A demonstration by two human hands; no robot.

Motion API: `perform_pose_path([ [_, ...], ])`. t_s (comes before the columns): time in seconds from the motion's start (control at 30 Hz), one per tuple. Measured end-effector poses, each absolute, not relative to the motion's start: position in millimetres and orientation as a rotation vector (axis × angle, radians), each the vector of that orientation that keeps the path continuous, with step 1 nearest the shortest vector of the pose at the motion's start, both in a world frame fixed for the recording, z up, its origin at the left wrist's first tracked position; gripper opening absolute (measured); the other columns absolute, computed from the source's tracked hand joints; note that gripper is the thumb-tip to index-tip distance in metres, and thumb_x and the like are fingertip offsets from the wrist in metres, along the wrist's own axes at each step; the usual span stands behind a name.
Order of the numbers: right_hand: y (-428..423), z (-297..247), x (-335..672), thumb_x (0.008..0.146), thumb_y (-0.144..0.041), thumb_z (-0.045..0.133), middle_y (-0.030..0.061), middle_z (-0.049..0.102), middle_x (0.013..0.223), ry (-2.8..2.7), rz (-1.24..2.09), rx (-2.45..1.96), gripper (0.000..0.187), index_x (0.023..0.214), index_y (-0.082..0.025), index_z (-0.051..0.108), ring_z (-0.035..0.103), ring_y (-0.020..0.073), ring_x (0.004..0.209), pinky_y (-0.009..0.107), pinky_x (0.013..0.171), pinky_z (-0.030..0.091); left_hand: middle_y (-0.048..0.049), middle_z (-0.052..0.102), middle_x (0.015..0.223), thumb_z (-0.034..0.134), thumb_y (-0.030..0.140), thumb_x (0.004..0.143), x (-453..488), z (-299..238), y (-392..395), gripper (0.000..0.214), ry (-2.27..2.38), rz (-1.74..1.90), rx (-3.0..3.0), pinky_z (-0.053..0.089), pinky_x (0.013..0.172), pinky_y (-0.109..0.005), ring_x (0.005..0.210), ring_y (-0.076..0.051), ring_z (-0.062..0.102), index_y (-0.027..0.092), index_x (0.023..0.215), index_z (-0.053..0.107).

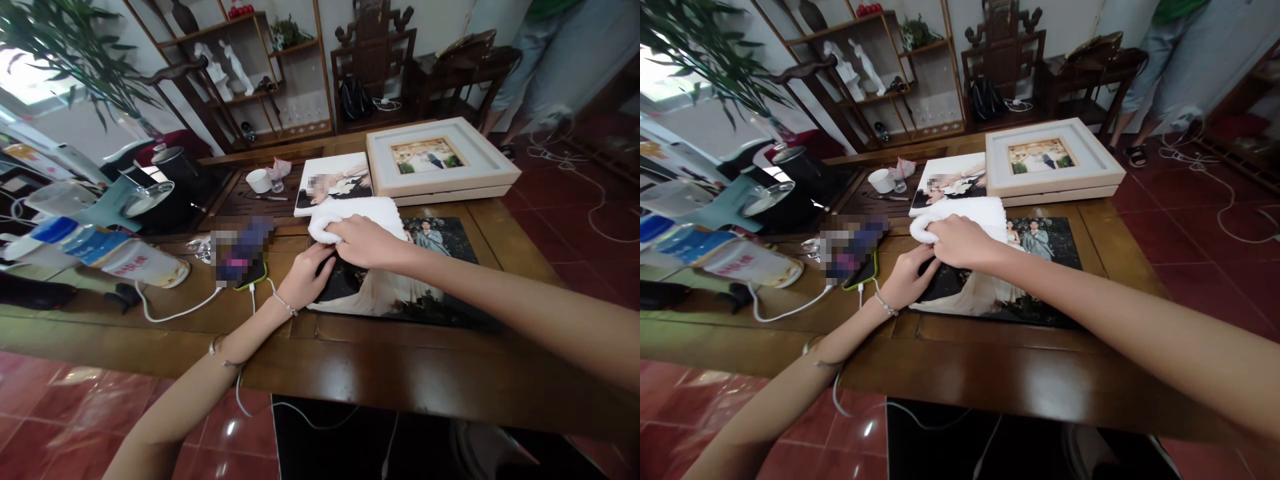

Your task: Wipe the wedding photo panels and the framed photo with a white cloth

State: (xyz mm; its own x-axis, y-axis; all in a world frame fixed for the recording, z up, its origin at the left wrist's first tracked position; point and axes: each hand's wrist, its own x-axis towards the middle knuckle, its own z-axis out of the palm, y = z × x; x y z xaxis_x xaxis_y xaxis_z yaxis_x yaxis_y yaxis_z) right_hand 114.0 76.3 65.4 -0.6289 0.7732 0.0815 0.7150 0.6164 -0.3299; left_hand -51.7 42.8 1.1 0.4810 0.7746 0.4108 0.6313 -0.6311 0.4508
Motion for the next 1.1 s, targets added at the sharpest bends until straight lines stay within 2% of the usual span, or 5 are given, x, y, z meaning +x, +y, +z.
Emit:
perform_pose_path([
  [0.3, 43.4, 63.8, 227.4, 0.07, -0.01, 0.038, 0.0081, 0.06, 0.076, -2.715, 0.307, -1.442, 0.027, 0.085, -0.018, 0.059, 0.055, 0.0237, 0.075, 0.033, 0.067, 0.038, -0.0158, 0.055, 0.13, 0.045, 0.021, 0.091, -52.2, -3.4, 43.6, 0.033, 1.188, 0.925, 2.483, 0.039, 0.107, -0.043, 0.127, -0.023, 0.047, 0.009, 0.118, 0.059],
  [0.6, 60.8, 43.8, 298.5, 0.076, -0.006, 0.032, 0.0131, 0.062, 0.087, -2.672, 0.099, -1.492, 0.033, 0.091, -0.014, 0.06, 0.056, 0.0284, 0.101, 0.042, 0.084, 0.042, -0.0151, 0.056, 0.13, 0.046, 0.023, 0.091, -51.7, -2.9, 43.7, 0.034, 1.196, 0.933, 2.484, 0.04, 0.107, -0.043, 0.127, -0.022, 0.047, 0.01, 0.119, 0.06],
  [0.8, 8.1, 31.5, 276.8, 0.071, -0.004, 0.039, 0.0167, 0.052, 0.131, -2.603, 0.0, -1.351, 0.032, 0.088, -0.017, 0.062, 0.042, 0.0305, 0.127, 0.052, 0.096, 0.042, -0.0131, 0.055, 0.131, 0.045, 0.024, 0.091, -52.2, -2.6, 43.9, 0.033, 1.198, 0.931, 2.482, 0.04, 0.107, -0.045, 0.127, -0.022, 0.047, 0.013, 0.119, 0.059],
  [0.93, -60.2, 20.0, 254.9, 0.063, -0.004, 0.044, 0.0114, 0.037, 0.145, -2.528, -0.036, -1.149, 0.021, 0.069, -0.019, 0.058, 0.025, 0.0338, 0.136, 0.061, 0.105, 0.029, -0.0142, 0.056, 0.13, 0.045, 0.023, 0.091, -52.1, -3.2, 44.3, 0.033, 1.201, 0.933, 2.489, 0.04, 0.107, -0.044, 0.126, -0.023, 0.048, 0.011, 0.119, 0.059],
  [1.1, -91.8, 18.7, 250.0, 0.061, -0.006, 0.048, 0.0036, 0.031, 0.149, -2.541, 0.034, -1.07, 0.016, 0.059, -0.021, 0.053, 0.027, 0.0318, 0.135, 0.057, 0.108, 0.029, -0.0145, 0.056, 0.13, 0.045, 0.023, 0.091, -52.1, -2.7, 45.1, 0.033, 1.198, 0.918, 2.498, 0.039, 0.107, -0.043, 0.126, -0.023, 0.048, 0.011, 0.119, 0.059],
])
